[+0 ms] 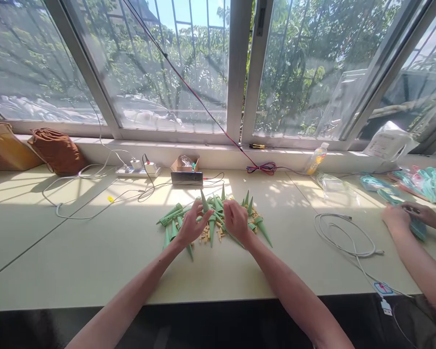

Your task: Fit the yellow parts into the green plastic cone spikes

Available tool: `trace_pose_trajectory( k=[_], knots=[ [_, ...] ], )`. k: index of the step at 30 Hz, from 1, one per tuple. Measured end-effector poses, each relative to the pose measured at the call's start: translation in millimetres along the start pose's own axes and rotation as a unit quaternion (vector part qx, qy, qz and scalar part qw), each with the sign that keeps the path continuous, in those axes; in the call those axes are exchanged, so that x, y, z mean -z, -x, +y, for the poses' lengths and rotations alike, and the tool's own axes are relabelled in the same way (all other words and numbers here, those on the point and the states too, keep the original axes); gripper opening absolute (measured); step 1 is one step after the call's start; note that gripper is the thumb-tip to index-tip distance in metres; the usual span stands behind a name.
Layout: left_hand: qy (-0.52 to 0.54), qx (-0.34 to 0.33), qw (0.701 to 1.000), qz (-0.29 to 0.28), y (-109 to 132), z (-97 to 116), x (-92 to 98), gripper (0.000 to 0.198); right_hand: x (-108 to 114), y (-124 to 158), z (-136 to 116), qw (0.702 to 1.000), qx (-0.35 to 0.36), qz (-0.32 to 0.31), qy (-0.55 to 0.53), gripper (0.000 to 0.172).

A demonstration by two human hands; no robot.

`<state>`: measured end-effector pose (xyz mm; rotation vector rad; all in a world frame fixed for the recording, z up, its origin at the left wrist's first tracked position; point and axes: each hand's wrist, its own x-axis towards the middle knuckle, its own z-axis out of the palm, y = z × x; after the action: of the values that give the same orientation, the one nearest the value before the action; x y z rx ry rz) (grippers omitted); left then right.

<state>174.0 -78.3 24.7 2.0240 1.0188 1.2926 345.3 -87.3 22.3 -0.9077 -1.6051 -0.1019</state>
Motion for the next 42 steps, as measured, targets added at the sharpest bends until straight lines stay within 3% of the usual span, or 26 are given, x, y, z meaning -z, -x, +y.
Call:
trace_pose_trajectory(
  k=[5, 10, 15, 24, 28, 32, 42],
  knots=[
    [0.1, 0.051, 0.994, 0.011, -0.3, 5.4, -0.4, 0.025, -1.2, 14.8, 7.2, 0.993, -0.016, -0.11, 0.024, 0.025],
    [0.086, 0.03, 0.996, -0.004, -0.5, 3.2, -0.7, 0.018, 5.7, 14.3, 11.6, 0.971, -0.036, -0.232, 0.036, 0.012],
    [0.087, 0.049, 0.995, 0.007, -0.8, 1.3, 0.0, 0.019, 7.7, 11.8, 13.1, 0.949, -0.031, -0.307, 0.062, 0.006],
    [0.116, 0.089, 0.989, 0.032, -1.5, 4.6, 1.3, 0.022, 3.3, 14.7, 12.6, 0.937, -0.013, -0.327, 0.12, 0.009],
    [0.233, 0.136, 0.963, -0.007, -4.0, 8.1, 2.9, 0.027, -0.1, 18.0, 12.9, 0.937, 0.006, -0.324, 0.132, 0.012],
    [0.311, 0.174, 0.934, -0.012, -6.8, 7.0, 4.7, 0.032, -5.4, 21.6, 12.7, 0.936, 0.01, -0.324, 0.14, 0.011],
    [0.389, 0.183, 0.902, -0.044, -7.3, -3.1, 4.0, 0.035, -9.4, 24.4, 15.9, 0.937, 0.009, -0.324, 0.128, 0.014]
  ],
)
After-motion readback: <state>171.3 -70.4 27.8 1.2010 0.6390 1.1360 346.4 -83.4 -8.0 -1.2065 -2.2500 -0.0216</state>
